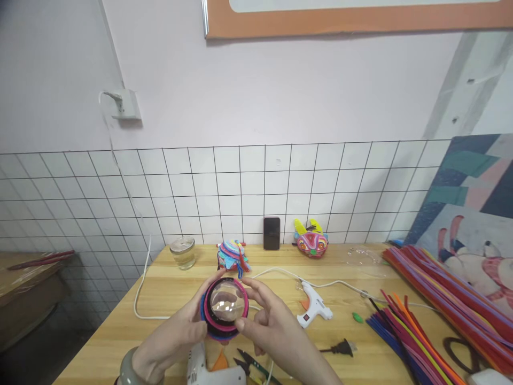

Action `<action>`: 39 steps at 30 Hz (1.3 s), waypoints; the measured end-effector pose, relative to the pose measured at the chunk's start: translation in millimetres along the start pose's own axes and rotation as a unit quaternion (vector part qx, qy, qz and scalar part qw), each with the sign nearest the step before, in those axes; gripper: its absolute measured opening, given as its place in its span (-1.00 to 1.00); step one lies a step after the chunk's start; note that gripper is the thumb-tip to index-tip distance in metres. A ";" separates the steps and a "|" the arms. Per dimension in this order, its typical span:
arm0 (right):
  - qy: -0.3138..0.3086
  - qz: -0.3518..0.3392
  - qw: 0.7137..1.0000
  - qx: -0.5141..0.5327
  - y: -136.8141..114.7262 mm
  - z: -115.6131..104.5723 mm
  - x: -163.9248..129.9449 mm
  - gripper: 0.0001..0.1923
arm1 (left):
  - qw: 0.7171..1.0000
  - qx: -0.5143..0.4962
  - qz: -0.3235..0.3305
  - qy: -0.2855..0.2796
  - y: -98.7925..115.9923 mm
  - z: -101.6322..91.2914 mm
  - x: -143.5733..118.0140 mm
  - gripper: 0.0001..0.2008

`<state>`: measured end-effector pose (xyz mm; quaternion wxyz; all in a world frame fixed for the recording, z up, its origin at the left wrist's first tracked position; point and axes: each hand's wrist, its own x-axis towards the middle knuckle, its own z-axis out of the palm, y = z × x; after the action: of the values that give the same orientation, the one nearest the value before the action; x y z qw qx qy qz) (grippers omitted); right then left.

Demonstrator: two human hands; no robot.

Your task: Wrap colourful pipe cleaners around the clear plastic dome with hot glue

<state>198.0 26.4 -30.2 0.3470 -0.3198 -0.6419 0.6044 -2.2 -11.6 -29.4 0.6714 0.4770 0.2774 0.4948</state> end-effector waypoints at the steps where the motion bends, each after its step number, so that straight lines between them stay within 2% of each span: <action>1: 0.001 -0.002 1.000 -0.003 -0.1 0.2 0.4 -0.43 | 1.000 -0.001 0.005 -0.005 -1.3 -1.6 0.0 -0.04; 6: 0.029 -0.017 0.999 -0.020 0.7 1.6 1.7 -0.49 | 0.999 -0.010 0.035 -0.002 -8.8 -3.8 4.8 -0.09; 10: 0.065 -0.029 0.997 -0.042 1.0 4.1 1.8 -0.51 | 0.996 0.005 0.077 0.038 -12.5 4.4 11.5 -0.21; 13: 0.095 -0.036 0.993 -0.068 2.0 8.5 3.0 -0.49 | 0.992 0.024 0.105 0.072 -12.0 14.8 15.6 -0.23; 19: 0.127 -0.038 0.983 -0.131 9.1 15.0 7.4 -0.46 | 0.982 0.091 0.118 0.117 -9.0 26.2 19.9 -0.36; 24: 0.125 -0.029 0.982 -0.139 11.8 15.7 7.3 -0.45 | 0.976 0.122 0.132 0.121 -14.5 19.6 21.0 -0.37; 30: 0.121 -0.024 0.984 -0.129 6.0 21.2 4.8 -0.50 | 0.970 0.157 0.101 0.159 -9.9 20.3 17.6 -0.34; 34: 0.093 -0.016 0.991 -0.094 3.1 21.7 3.2 -0.47 | 0.967 0.161 0.079 0.180 -6.8 17.6 15.5 -0.38; 39: 0.080 -0.008 0.991 -0.108 0.7 20.5 0.9 -0.41 | 0.969 0.159 0.067 0.177 -7.6 9.1 15.3 -0.42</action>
<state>180.3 15.9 -31.5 0.3655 -0.3980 -0.6759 0.5012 14.0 -1.2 -31.3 0.4923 0.5000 0.4343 0.5648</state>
